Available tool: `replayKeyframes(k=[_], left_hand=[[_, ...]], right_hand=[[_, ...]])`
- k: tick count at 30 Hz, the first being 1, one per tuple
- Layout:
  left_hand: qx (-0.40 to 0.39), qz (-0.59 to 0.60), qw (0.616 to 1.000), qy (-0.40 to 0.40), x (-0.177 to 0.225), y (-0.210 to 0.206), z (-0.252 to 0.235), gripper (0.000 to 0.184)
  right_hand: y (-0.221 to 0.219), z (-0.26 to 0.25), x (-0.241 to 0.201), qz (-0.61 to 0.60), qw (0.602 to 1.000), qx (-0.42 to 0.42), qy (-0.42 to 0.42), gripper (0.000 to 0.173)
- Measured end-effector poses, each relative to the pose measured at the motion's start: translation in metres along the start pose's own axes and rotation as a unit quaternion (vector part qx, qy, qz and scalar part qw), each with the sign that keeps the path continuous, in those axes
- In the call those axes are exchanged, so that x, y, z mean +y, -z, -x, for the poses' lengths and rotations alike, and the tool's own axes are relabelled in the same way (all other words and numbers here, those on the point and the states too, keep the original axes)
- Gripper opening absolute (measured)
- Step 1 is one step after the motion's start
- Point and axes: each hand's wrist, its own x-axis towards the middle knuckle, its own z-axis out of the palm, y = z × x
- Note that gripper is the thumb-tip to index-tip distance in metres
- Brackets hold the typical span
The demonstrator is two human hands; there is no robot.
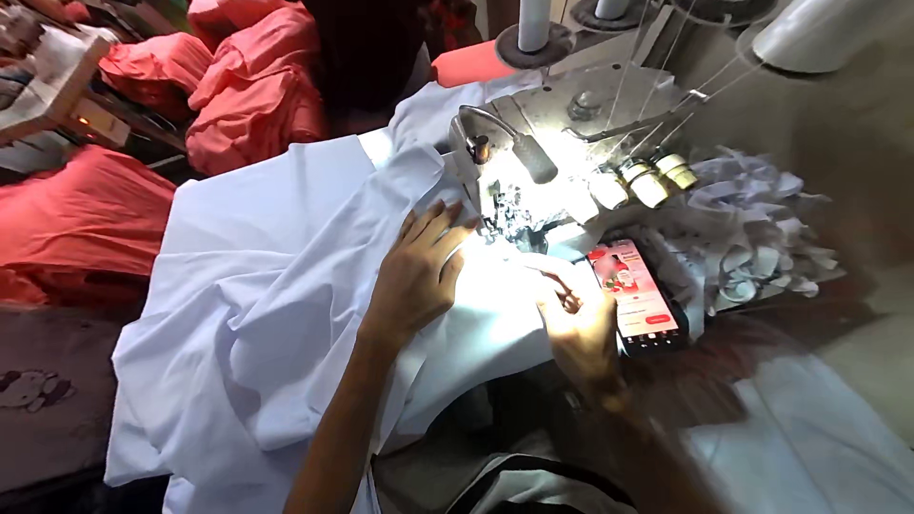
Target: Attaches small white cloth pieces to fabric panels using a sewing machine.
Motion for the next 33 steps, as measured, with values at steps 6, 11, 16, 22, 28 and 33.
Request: replayKeyframes(k=[6,11,16,22,28,33], left_hand=[[-0.024,0.031,0.999,-0.023,-0.007,0.002,-0.004,0.044],[-0.072,0.05,0.994,-0.066,-0.017,0.022,0.0,0.043],[-0.087,-0.016,0.988,-0.126,-0.015,0.045,0.021,0.038],[-0.082,-0.033,0.991,-0.101,-0.008,0.033,0.016,0.043],[-0.068,-0.055,0.994,-0.065,-0.001,0.019,0.001,0.043],[-0.062,-0.045,0.995,-0.059,-0.002,0.018,0.001,0.042]], right_hand=[[0.006,0.001,0.011,-0.025,1.0,-0.009,-0.004,0.025],[0.009,0.009,0.016,-0.051,0.998,-0.027,0.007,0.023],[0.005,0.014,0.018,-0.057,0.998,-0.013,0.021,0.018],[0.006,0.007,0.009,-0.052,0.998,-0.014,0.018,0.021],[0.009,0.001,0.016,-0.046,0.999,-0.006,0.017,0.025],[0.012,-0.001,0.017,-0.064,0.998,-0.014,0.011,0.024]])
